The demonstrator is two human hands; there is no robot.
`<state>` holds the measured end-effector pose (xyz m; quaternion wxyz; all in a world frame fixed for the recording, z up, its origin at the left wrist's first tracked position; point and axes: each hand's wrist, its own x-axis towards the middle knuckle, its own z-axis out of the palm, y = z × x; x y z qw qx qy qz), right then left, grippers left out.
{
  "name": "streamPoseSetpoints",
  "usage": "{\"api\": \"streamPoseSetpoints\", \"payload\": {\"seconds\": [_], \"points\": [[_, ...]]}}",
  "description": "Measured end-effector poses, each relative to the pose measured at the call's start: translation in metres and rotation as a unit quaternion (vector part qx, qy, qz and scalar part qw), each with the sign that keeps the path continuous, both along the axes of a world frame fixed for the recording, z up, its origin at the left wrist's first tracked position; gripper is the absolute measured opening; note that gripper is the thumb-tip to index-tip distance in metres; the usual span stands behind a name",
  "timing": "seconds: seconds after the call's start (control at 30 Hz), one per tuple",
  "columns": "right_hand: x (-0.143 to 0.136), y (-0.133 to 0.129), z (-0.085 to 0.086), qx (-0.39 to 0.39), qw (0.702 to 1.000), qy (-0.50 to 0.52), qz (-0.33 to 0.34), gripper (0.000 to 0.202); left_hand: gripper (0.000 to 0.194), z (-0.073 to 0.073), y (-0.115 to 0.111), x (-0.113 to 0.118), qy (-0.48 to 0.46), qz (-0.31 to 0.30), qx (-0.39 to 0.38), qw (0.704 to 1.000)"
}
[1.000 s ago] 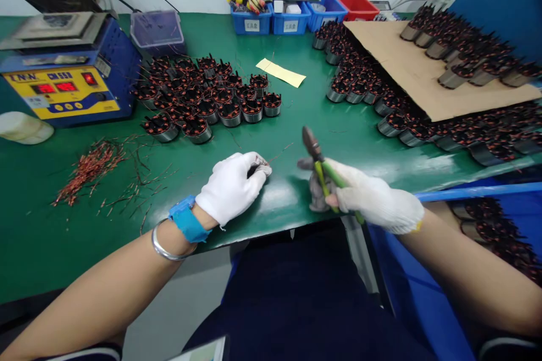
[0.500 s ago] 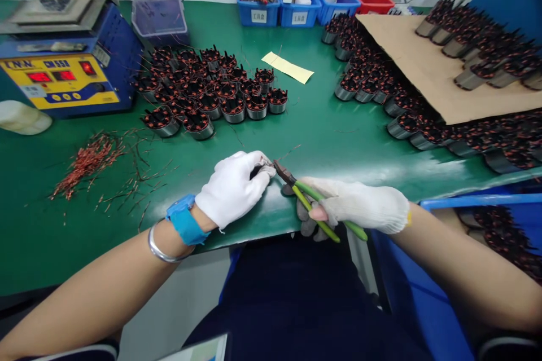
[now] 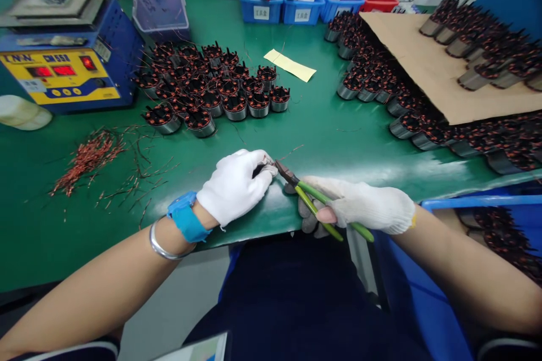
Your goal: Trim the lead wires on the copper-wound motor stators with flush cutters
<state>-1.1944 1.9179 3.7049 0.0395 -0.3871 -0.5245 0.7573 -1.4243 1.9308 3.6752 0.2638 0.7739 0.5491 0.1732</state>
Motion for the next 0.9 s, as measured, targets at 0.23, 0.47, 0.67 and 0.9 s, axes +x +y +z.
{"api": "streamPoseSetpoints", "payload": {"seconds": [0.23,0.47,0.67,0.9], "points": [[-0.01,-0.001,-0.003,0.008,0.998,-0.064,-0.025,0.033,0.024,-0.001,0.0,0.0,0.015,-0.006,0.003,1.0],[-0.006,-0.002,0.002,0.243,0.929,-0.275,0.055,0.035,0.029,0.005,0.0,-0.001,-0.046,0.045,-0.007,0.998],[-0.011,-0.005,-0.006,0.54,0.715,-0.437,0.079,0.055,0.029,0.002,0.018,-0.018,-0.207,0.171,0.1,0.958],[-0.07,0.007,-0.019,0.737,0.63,-0.211,0.121,0.057,0.027,-0.006,0.035,-0.028,-0.226,0.225,0.146,0.937]]}}
